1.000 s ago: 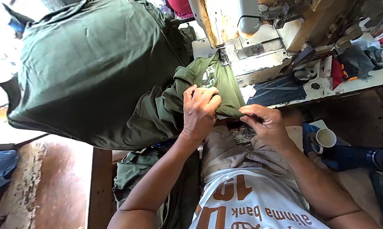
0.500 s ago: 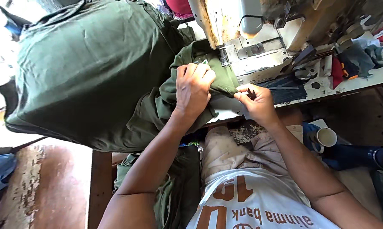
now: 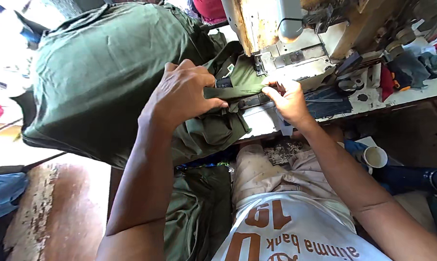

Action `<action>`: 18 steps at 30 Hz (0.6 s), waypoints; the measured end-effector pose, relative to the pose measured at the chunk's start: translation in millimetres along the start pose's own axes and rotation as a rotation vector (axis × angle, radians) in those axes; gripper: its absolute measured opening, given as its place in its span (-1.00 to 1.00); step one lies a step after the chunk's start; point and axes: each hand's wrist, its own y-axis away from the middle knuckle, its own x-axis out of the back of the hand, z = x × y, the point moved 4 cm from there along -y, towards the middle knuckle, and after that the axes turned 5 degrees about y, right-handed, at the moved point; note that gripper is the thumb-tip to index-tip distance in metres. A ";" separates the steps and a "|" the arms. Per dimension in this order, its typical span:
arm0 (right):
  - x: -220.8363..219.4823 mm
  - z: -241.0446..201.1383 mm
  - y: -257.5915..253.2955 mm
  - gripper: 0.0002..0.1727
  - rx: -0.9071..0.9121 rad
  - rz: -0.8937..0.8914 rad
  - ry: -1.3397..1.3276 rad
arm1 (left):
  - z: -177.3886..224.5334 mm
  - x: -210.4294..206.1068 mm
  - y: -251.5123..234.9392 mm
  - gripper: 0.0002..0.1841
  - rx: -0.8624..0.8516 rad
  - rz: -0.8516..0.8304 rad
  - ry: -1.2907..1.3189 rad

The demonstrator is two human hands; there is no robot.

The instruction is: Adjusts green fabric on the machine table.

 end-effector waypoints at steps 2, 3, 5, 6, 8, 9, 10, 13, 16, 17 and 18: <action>6.2 -7.9 0.8 -0.85 0.009 -0.111 0.103 | 21.0 8.9 6.6 -0.57 -0.170 0.092 0.140; 10.0 -15.5 3.1 -0.86 0.020 -0.187 0.155 | 36.4 9.4 9.6 -0.66 -0.253 0.125 0.227; 15.7 -34.8 15.2 -0.87 0.057 -0.345 0.213 | 64.9 0.7 16.4 -0.80 -0.349 0.159 0.347; 18.3 -43.8 24.1 -0.87 0.076 -0.395 0.239 | 74.8 -8.6 19.0 -0.86 -0.369 0.177 0.380; 22.7 -51.9 42.2 -0.86 0.111 -0.407 0.270 | 86.5 -32.2 20.2 -0.82 -0.401 0.230 0.431; 24.5 -51.7 49.7 -0.86 0.116 -0.378 0.269 | 89.7 -43.4 19.2 -0.75 -0.401 0.267 0.410; 26.2 -50.0 55.8 -0.86 0.113 -0.341 0.262 | 90.7 -54.1 17.4 -0.64 -0.390 0.304 0.335; 30.4 -46.9 69.4 -0.87 0.076 -0.233 0.202 | 76.8 -80.5 9.0 -0.53 -0.284 0.338 0.077; 33.7 -46.3 75.6 -0.88 0.051 -0.178 0.190 | 67.8 -77.5 6.5 -0.80 -0.160 0.404 0.002; 34.1 -46.3 76.9 -0.88 0.042 -0.168 0.182 | 69.9 -73.4 6.5 -0.84 -0.140 0.409 -0.013; 34.4 -46.1 77.3 -0.88 0.031 -0.161 0.173 | 72.4 -69.6 6.3 -0.85 -0.128 0.409 -0.023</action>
